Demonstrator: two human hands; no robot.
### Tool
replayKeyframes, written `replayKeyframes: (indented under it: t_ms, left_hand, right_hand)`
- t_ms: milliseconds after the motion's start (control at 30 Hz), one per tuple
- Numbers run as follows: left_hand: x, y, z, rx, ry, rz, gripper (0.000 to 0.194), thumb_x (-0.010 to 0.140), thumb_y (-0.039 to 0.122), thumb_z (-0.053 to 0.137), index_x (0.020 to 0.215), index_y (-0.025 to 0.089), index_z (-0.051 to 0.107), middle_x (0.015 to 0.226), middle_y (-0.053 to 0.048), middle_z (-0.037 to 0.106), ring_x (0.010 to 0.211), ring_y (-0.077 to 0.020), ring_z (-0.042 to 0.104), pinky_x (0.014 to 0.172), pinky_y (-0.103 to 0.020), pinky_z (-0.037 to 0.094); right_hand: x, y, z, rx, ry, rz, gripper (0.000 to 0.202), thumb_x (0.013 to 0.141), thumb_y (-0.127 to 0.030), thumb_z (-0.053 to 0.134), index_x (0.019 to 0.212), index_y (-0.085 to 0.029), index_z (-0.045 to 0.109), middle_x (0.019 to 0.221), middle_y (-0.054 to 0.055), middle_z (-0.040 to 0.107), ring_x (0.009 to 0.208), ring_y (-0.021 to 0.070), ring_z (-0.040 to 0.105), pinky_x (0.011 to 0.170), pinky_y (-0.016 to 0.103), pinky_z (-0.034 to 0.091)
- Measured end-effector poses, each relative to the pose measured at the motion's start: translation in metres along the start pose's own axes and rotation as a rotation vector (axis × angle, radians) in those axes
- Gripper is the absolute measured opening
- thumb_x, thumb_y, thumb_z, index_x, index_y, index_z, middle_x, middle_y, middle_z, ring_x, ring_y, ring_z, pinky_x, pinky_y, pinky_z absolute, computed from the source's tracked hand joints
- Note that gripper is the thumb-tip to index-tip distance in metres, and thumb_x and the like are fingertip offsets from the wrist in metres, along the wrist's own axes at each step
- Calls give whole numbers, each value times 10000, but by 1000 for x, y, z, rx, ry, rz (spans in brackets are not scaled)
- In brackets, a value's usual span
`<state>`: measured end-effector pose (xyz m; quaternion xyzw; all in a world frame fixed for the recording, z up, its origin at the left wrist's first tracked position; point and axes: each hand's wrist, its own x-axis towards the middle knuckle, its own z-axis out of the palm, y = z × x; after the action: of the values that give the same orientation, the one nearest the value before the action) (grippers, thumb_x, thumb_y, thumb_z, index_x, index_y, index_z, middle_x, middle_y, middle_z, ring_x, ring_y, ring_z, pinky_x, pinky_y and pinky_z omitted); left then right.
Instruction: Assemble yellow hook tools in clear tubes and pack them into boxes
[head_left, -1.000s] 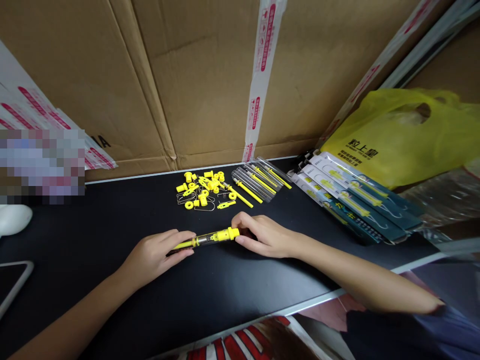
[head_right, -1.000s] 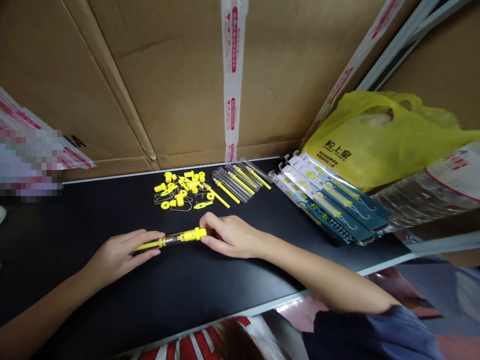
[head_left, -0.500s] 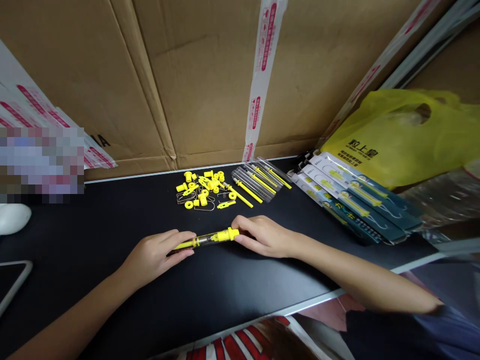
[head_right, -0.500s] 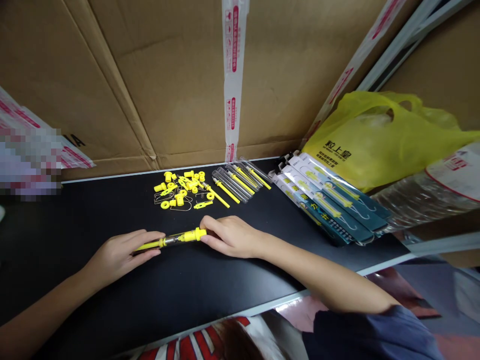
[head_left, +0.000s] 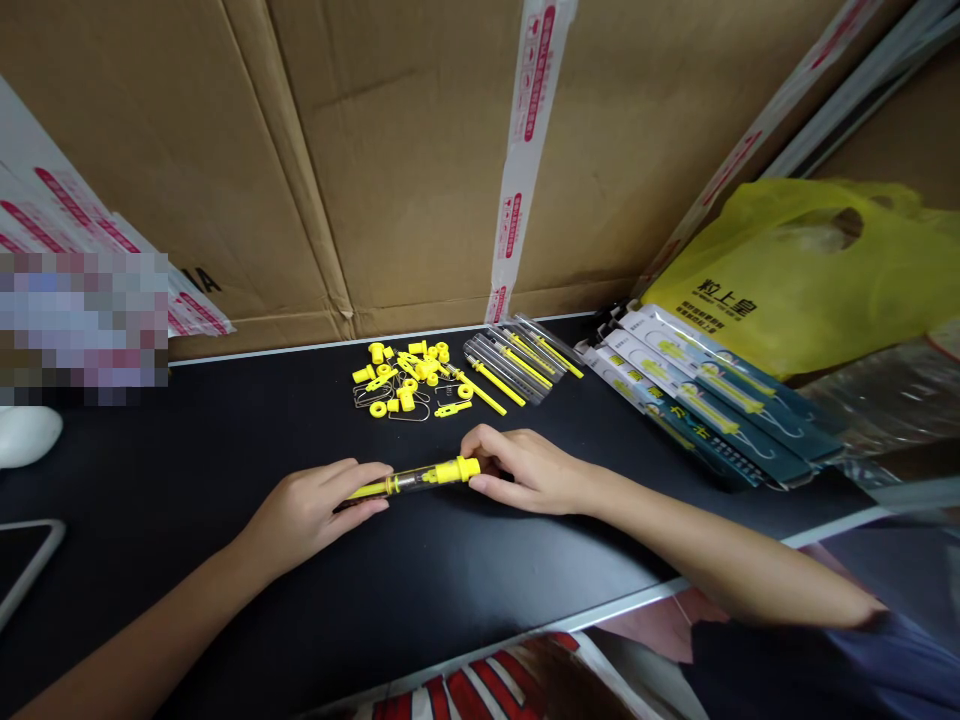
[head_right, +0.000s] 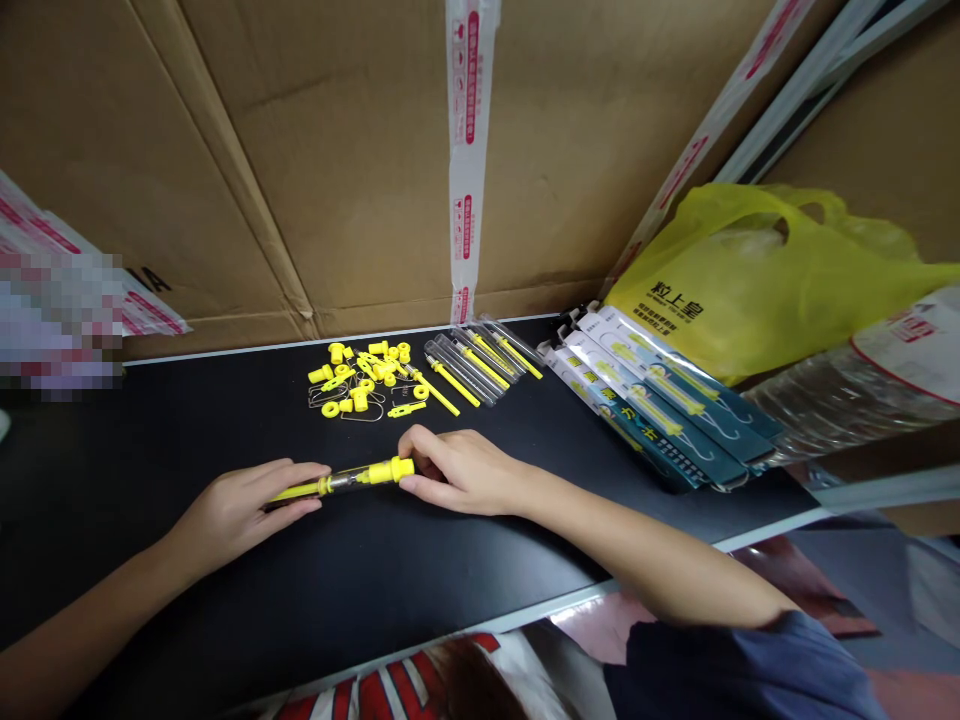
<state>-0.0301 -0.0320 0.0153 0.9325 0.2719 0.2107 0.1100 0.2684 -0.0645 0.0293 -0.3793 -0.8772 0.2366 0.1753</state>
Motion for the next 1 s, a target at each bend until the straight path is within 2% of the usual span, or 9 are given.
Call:
replayKeyframes:
  t_ms: [100,267,433,733,1000]
  left_hand:
    - [0,0,0,0,2,6,264,918,361,512,1120,220,608,862,9,686,697,-93,652,659,-181,492]
    - [-1,1,-1,66,32,28,259,908,355,529,1113,223,617,809,21,670,650,-87,639,617,-180,479]
    - [2,4,-3,147,77,83,233,885,309,571,1088,203,617,791,6,653,686,-108,635,632,-199,473]
    - [3,11,-4,107,58,86,275,861,197,516,1129,188,581,837,-12,656,705,-112,618,661,-213,491]
    - [4,12,-2,99,58,76,277,871,198,520,1137,201,593,854,-8,659,733,-112,622,681,-209,490]
  right_hand:
    - [0,2,1,6,9,-2,298,932,-403,468,1124,-183,409,713,-26,564,583,118,517,583,231,378]
    - [2,2,1,-18,27,-35,239,940,-389,458,1045,-177,490,709,-10,575,587,117,525,581,226,384]
    - [1,0,2,3,94,-55,243,906,-347,517,1065,-164,496,723,-3,595,567,103,523,559,210,396]
    - [0,1,3,-16,145,-76,238,882,-306,538,1072,-168,502,708,-9,596,550,100,525,541,209,412]
    - [0,2,3,-10,175,-65,238,866,-287,550,1072,-179,500,687,-24,576,542,99,513,538,208,415]
